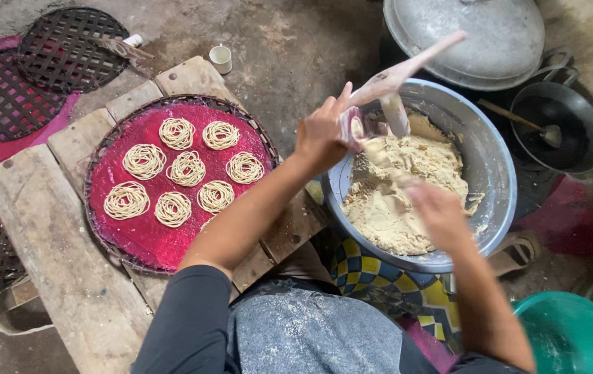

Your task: The person sits at a low table and uses a wooden dough press to extrude dough into noodle nests. They load dough from a bucket into the press, squeeze the handles to extrude noodles onto a round tray, cut the strands, and place finished nests onto trays on the floor.

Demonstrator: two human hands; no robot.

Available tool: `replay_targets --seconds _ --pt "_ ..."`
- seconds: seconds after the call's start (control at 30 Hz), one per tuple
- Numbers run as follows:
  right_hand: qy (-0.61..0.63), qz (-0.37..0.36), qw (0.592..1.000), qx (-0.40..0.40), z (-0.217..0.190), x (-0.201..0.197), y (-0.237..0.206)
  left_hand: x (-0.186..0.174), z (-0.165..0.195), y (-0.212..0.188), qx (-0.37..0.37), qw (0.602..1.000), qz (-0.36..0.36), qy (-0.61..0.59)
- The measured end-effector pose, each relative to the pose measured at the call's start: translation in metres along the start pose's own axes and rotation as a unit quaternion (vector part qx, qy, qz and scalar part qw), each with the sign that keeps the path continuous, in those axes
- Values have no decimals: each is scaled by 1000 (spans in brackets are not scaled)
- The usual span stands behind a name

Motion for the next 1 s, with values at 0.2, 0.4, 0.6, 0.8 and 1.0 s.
replay_targets --seconds 0.2,0.4,0.6,0.8,1.0 --pt "-414 -181 881 141 -24 -29 32 21 18 -25 75 990 -114 -14" --pt "-715 -150 677 -88 -111 39 43 19 21 -42 124 983 -110 -84" --pt "-652 -135 737 116 -170 -41 13 -7 -6 -40 19 972 -198 -124" --pt "-648 -182 739 8 -120 12 32 -10 22 -36 84 981 -136 -106" --pt "-581 -150 800 3 -123 13 23 1 9 -34 10 980 -168 -109"
Point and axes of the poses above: each hand's wrist, its own y-axis towards the middle knuckle, its own x-axis out of the palm, z = x × y, the point moved 6 cm from there along y, towards the middle knuckle, and after that the axes turned 9 degrees about -z, right-handed, at the moved point
